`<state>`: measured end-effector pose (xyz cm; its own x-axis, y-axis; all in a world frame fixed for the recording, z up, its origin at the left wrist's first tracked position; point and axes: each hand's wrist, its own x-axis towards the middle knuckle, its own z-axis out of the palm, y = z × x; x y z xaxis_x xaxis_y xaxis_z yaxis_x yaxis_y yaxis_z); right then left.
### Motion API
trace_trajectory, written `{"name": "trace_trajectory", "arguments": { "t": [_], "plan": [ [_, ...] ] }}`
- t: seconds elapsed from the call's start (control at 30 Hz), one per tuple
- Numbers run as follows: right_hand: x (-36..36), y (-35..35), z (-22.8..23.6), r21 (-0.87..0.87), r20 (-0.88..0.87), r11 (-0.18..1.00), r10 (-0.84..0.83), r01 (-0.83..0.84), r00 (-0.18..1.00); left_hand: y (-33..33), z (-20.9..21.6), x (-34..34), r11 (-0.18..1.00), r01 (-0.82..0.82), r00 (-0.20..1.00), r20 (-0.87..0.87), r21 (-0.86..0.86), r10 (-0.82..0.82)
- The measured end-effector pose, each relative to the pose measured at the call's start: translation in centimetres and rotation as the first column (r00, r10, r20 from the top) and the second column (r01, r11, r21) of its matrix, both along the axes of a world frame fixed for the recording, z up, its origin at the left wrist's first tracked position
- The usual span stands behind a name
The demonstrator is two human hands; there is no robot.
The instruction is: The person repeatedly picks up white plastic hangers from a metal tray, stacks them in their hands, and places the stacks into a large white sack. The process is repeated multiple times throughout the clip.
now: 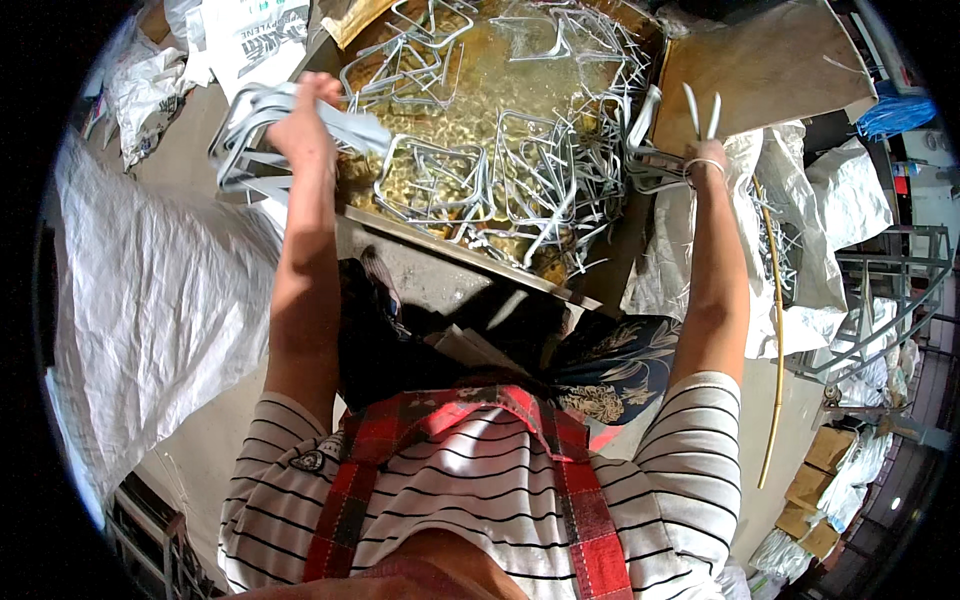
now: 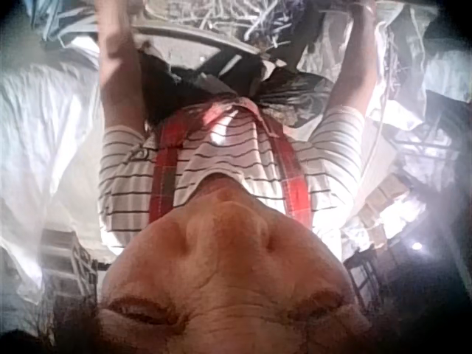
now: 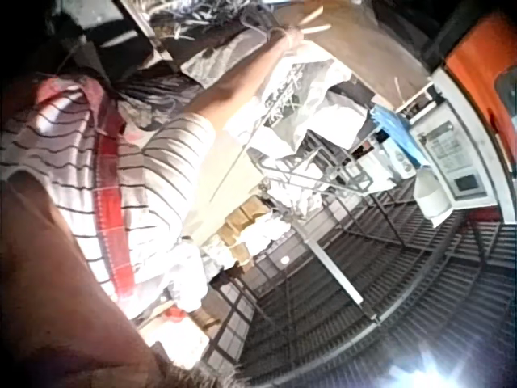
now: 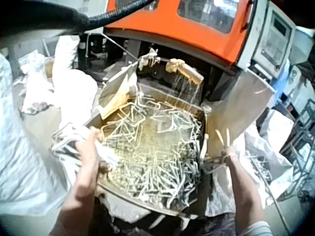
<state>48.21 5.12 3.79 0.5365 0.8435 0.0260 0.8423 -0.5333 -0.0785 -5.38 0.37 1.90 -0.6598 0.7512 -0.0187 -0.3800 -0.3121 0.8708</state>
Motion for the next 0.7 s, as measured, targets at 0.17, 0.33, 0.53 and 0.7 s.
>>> {"name": "trace_trajectory", "arguments": {
  "t": [0.17,0.33,0.53,0.7],
  "plan": [
    [-12.8,-1.6,3.8,-0.207,0.281,0.819,0.573,-0.535,0.77,-0.6,-0.3,4.3,0.889,0.439,0.874,-0.169,-0.13,-0.456],
    [-25.0,-4.5,5.1,-0.468,0.289,0.236,0.951,-0.852,0.105,-2.6,0.7,8.2,0.664,0.65,0.504,-0.445,-0.368,-0.74],
    [-28.0,-4.5,6.6,-0.147,0.372,0.058,0.928,-0.987,0.0,-3.1,0.6,9.5,0.407,0.899,0.347,-0.306,-0.16,-0.887],
    [-28.5,-4.0,7.4,0.102,0.469,0.035,0.88,-0.994,0.079,-2.4,-0.2,8.7,0.385,0.915,0.382,-0.048,-0.124,-0.923]
  ]
}}
